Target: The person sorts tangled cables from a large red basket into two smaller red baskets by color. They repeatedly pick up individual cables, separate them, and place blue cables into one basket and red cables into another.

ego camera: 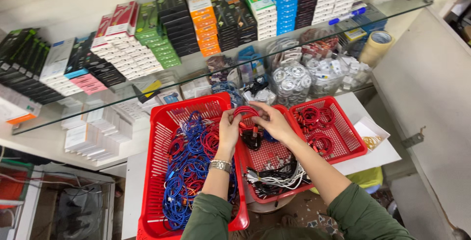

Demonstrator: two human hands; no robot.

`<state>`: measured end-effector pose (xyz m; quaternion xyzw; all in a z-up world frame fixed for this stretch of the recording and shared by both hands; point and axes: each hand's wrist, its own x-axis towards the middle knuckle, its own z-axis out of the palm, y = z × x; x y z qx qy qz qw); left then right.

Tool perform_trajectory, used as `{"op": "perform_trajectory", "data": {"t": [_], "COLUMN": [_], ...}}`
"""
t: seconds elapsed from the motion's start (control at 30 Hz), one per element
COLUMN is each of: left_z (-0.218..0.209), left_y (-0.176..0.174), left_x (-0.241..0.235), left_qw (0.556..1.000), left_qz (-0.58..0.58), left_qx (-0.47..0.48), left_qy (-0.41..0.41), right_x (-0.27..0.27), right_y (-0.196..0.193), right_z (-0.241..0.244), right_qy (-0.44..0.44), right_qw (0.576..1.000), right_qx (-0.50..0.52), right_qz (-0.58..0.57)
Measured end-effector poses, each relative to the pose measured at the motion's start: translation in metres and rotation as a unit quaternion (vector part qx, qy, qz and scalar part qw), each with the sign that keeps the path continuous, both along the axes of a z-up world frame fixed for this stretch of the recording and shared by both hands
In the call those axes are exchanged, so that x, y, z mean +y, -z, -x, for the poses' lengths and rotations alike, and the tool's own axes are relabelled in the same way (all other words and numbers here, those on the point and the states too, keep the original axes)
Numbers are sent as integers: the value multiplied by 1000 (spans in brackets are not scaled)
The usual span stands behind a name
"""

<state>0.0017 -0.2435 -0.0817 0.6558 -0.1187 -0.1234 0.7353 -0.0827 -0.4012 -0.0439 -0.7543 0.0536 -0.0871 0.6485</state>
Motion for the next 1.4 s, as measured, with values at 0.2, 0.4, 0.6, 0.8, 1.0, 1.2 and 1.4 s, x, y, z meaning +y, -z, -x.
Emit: {"op": "perform_trajectory", "data": {"t": [0.2, 0.4, 0.6, 0.8, 1.0, 1.2, 1.4], "left_z": [20, 70, 93, 94, 90, 84, 61], "left_y": [33, 63, 92, 115, 99, 80, 56], "left_x": [-65, -164, -205, -223, -225, -213, -167], "left_qw": [935, 952, 699, 672, 680, 839, 927], "left_qz": [150, -250, -537, -552, -550, -398, -261], "left_qx": [264, -38, -430, -424, -380, -336, -263], "left_qy": [182, 174, 195, 251, 301, 156, 49], "right_x": [-102, -197, -216, -196, -190, -212, -156], "right_y": [41, 116, 189, 197, 206, 176, 88], "right_z": [52, 103, 129, 128, 119, 92, 40], "right_qy": [68, 136, 193, 225, 205, 198, 131], "right_qw": [989, 956, 935, 875, 868, 904, 972], "right_qx": [58, 198, 277, 234, 278, 282, 70], "right_qz": [-122, -169, -104, 361, 356, 253, 184]}}
